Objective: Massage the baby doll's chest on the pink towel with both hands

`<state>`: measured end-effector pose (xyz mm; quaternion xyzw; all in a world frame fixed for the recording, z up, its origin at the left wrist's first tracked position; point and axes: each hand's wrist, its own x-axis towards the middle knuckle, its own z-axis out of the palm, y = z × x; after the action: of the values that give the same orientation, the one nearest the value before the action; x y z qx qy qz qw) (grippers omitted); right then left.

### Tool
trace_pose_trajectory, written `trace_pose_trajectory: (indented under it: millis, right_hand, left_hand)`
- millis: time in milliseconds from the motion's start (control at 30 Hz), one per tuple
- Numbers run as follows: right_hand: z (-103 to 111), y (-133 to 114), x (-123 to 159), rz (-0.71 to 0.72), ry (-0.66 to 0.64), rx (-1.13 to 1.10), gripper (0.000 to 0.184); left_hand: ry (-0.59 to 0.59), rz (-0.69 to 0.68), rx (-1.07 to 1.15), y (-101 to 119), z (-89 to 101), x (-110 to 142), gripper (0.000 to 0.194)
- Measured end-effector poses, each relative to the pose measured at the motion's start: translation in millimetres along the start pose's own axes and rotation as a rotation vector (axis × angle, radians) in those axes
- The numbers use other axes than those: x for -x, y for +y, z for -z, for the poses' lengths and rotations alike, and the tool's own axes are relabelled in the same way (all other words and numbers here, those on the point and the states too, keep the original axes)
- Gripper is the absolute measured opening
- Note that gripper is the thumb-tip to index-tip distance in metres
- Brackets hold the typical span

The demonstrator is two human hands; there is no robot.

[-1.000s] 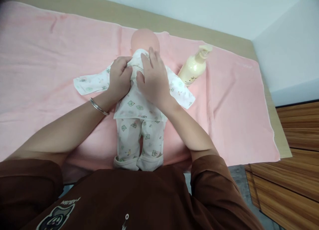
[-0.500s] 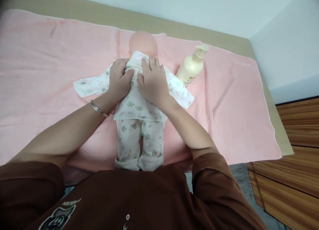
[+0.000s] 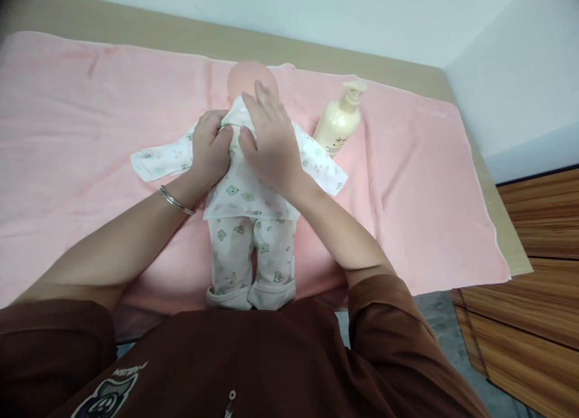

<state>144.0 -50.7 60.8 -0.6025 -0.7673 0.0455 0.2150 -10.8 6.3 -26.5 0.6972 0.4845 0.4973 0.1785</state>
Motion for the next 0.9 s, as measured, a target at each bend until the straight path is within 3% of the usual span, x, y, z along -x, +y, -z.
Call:
trace_pose_trajectory:
  millis: [100,233,333,400,467,533,600,667,733,800,900]
  right_hand:
    - [-1,1,1,-0.006,0.013,0.059,0.06]
    - [-8,1,5,0.037,-0.169,0.122,0.064]
    - [2,-6,18,0.12,-0.289,0.194,0.068]
    - [17,-11,28,0.153,-0.376,0.223,0.07]
    - [39,-10,35,0.233,-0.475,0.213,0.072]
    - [67,-5,38,0.325,-0.594,0.149,0.071]
    - [96,5,38,0.315,-0.674,0.048,0.071]
    - [121,19,35,0.252,-0.559,-0.023,0.072]
    - [137,37,30,0.201,-0.319,-0.111,0.07]
    - [140,58,22,0.145,-0.039,-0.206,0.065]
    - [130,88,4,0.014,0.265,-0.228,0.06]
  left_hand:
    - [-0.003,-0.009,-0.024,4,-0.1,0,0.039]
    - [-0.044,0.021,-0.007,-2,-1.0,-10,0.056]
    - [-0.041,0.113,0.078,-15,2.5,-23,0.068]
    - [-0.008,0.203,0.1,-18,9.6,-30,0.065]
    - [0.011,0.258,0.135,-11,19.2,-35,0.045]
    - [0.007,0.243,0.234,9,27.8,-36,0.021]
    - [0.017,0.218,0.358,38,31.3,-38,0.02]
    - [0.024,0.249,0.503,70,28.0,-42,0.029]
    - [-0.041,0.409,0.731,100,19.3,-51,0.021]
    - [-0.257,0.629,1.006,124,8.0,-63,0.017]
    - [-0.498,0.772,1.152,150,-11.4,-80,0.051]
